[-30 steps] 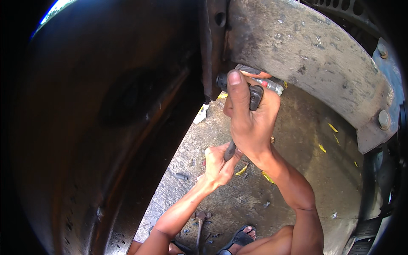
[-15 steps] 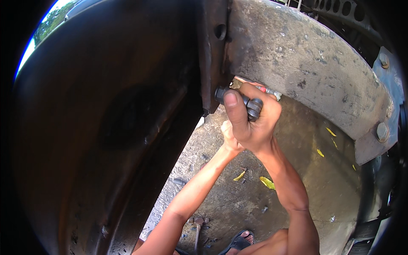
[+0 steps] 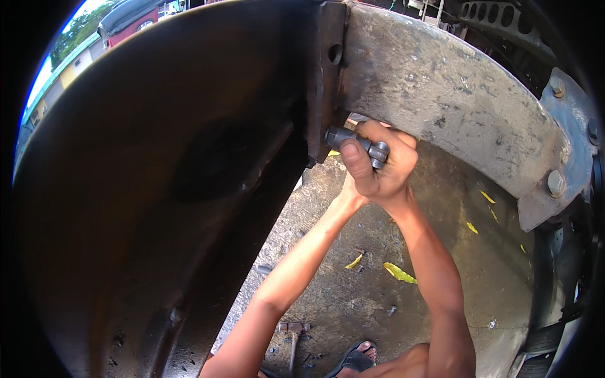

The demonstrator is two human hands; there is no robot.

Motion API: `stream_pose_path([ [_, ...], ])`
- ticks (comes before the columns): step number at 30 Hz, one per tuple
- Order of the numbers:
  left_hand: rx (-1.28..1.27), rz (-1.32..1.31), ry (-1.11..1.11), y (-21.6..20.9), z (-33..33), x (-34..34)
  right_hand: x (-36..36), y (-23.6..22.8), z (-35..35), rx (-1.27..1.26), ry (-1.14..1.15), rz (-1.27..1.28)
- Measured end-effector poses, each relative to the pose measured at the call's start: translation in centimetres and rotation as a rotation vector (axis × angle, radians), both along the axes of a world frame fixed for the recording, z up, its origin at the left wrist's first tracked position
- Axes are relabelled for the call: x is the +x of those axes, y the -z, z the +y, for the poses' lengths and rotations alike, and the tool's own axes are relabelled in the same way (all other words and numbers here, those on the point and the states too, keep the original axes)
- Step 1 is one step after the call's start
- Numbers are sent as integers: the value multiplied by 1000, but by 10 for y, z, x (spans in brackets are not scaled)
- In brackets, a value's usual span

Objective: The person is assembling a metal frame by tightening bolts with a wrench. They are sitting on the ground and working on a large metal structure, using a wrench to secure bolts.

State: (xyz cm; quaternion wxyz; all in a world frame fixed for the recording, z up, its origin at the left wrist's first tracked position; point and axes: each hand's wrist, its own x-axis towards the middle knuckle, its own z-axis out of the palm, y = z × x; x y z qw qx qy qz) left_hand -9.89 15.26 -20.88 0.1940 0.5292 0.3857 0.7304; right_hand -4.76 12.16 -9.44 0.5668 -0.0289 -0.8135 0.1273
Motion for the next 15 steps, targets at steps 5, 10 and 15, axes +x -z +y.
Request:
stream_pose_path([
  [5,-46,66,99,21,-45,-4,3,6,-11,-86,1,66],
  [10,-186,207,277,36,-68,-4,9,-3,-19,-154,81,-57],
  [15,-189,168,386,30,-71,12,12,-5,-17,-130,104,-39],
])
